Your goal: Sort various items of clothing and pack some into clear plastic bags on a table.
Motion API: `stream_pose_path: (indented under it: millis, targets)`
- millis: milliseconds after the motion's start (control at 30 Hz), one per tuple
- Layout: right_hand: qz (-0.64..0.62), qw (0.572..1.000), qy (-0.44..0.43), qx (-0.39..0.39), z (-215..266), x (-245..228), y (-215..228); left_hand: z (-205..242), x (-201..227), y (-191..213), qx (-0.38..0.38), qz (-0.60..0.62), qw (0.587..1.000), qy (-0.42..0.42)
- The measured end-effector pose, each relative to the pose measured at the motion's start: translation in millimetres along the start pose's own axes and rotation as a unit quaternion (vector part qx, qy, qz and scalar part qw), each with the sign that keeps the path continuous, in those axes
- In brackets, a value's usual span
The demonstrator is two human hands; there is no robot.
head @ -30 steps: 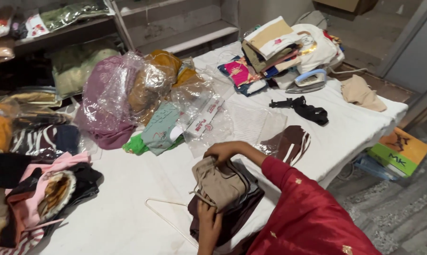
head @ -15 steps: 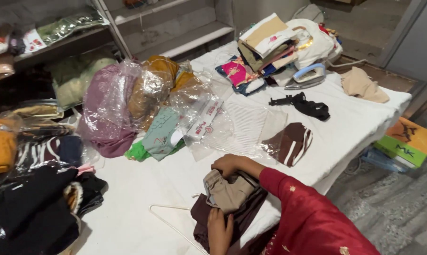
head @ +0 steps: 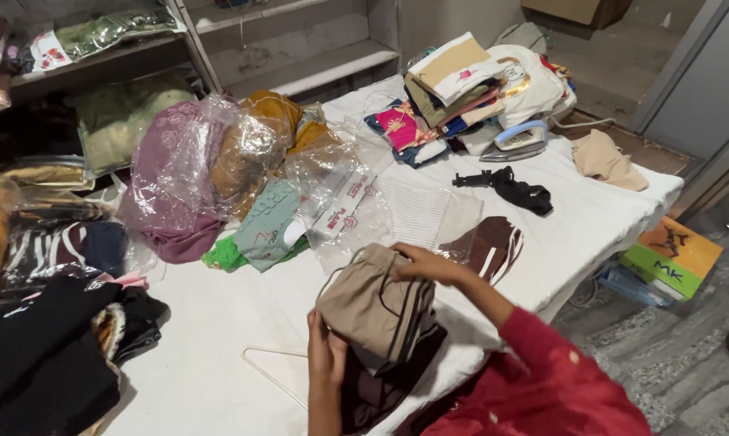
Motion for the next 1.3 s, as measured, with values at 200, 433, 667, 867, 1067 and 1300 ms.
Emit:
stream_pose_path:
  millis: [200, 433, 667, 867, 1067, 1300]
  targets:
    - [-0.294, 0.938, -0.001, 0.184, 31, 101, -31, -44, 10, -25, 0.009, -0.200, 0.979, 0.023]
    - [-0.166, 0.958, -0.051, 0.226, 42, 104, -38, -39, -50, 25, -0.037, -0.428, 0.903, 0.001]
    - [-0.105, 0.981, -0.030, 0.158, 12, 124, -32, 52, 12, 29, 0.061, -0.779, 0.624, -0.017]
    - [-0.302, 0.944, -0.041, 0.129, -16, 164, -31, 51, 13, 49, 0.020, -0.667, 0.741, -0.077]
    - [-0.358, 0.917, -0.078, 0.161, -11, 163, 13, 63, 73, 127, 0.075, -0.534, 0.839, -0.067]
    - [-0.298, 0.935, -0.129, 0.143, -1, 182, 18, 83, 137, 292, 0.118, -0.562, 0.812, -0.102]
Point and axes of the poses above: each hand's wrist, its own z-axis away from the middle knuckle, its own y-axis out of the back of the hand, x = y × z, the point moved 6 cm from there along -z, towards the middle knuckle, and after that the axes turned 14 degrees about -z, right-handed, at the moved point
